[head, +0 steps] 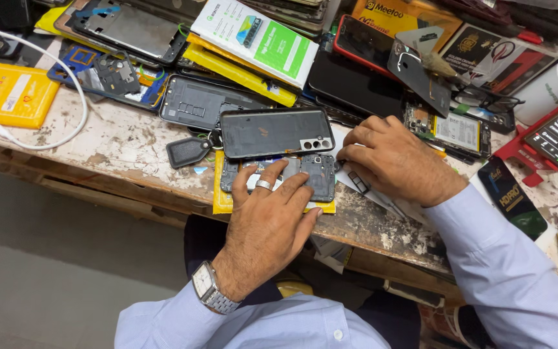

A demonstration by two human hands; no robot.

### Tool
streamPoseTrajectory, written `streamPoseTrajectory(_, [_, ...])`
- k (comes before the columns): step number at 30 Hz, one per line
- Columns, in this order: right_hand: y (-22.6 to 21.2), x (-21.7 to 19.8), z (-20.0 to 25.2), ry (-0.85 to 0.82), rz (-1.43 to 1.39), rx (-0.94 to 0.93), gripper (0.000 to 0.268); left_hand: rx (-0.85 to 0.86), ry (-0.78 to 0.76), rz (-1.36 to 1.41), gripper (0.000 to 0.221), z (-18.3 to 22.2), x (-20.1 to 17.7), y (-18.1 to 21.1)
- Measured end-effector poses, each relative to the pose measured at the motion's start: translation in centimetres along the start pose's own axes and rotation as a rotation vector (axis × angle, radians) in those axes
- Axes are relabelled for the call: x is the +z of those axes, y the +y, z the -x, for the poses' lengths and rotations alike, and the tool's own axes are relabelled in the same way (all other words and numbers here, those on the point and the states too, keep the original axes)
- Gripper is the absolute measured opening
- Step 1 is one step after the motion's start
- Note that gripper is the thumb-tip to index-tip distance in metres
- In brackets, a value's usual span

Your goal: The person uses a screwdriver to remove screws from the internal frame of a disassembled smartphone. They then use a prying tool to detach a metal bracket and remove it from the device. Finally, the person places the back cover onto the phone and presses the edges to secure it.

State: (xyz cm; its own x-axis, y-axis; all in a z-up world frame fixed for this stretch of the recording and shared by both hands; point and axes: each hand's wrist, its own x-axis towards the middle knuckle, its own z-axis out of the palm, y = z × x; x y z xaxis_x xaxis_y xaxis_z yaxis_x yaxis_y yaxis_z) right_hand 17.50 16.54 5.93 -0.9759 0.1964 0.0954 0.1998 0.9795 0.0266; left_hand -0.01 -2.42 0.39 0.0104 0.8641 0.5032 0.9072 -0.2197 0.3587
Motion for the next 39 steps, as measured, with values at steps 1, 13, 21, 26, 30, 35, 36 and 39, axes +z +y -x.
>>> streamPoseTrajectory(1, [0.1,-0.1,0.0,-0.003,0.025,-0.031,0.025,0.002,-0.003,-0.003,0.032,0.0,0.1,0.0])
streamPoseTrajectory(13, [1.7,0.4,2.9,0.093,0.053,0.250,0.025,-0.007,0.004,0.009,0.031,-0.1,-0.3,0.0])
streamPoseTrajectory(21, [-2.2,0.2,6.3,0.275,-0.060,0.438,0.020,-0.007,0.004,0.017,0.030,-0.7,0.0,0.2])
streamPoseTrajectory(26, [-7.5,-0.1,10.8,0.392,-0.235,0.554,0.014,0.001,0.065,0.019,0.023,-0.5,0.9,0.3])
streamPoseTrajectory(30, [-5.3,-0.3,15.6,0.504,-0.030,0.859,0.007,0.044,0.080,0.076,0.019,-0.1,0.9,0.1])
streamPoseTrajectory(35, [-2.2,0.7,16.6,0.384,-0.032,0.763,0.018,0.086,0.116,0.125,0.017,-0.2,1.4,0.1])
streamPoseTrajectory(36, [-1.7,1.3,15.9,0.362,0.000,0.706,0.020,0.100,0.124,0.117,0.017,-0.3,1.6,0.0])
streamPoseTrajectory(39, [-1.4,1.6,15.0,0.238,0.025,0.739,0.025,0.111,0.144,0.108,0.017,0.1,2.2,-0.2])
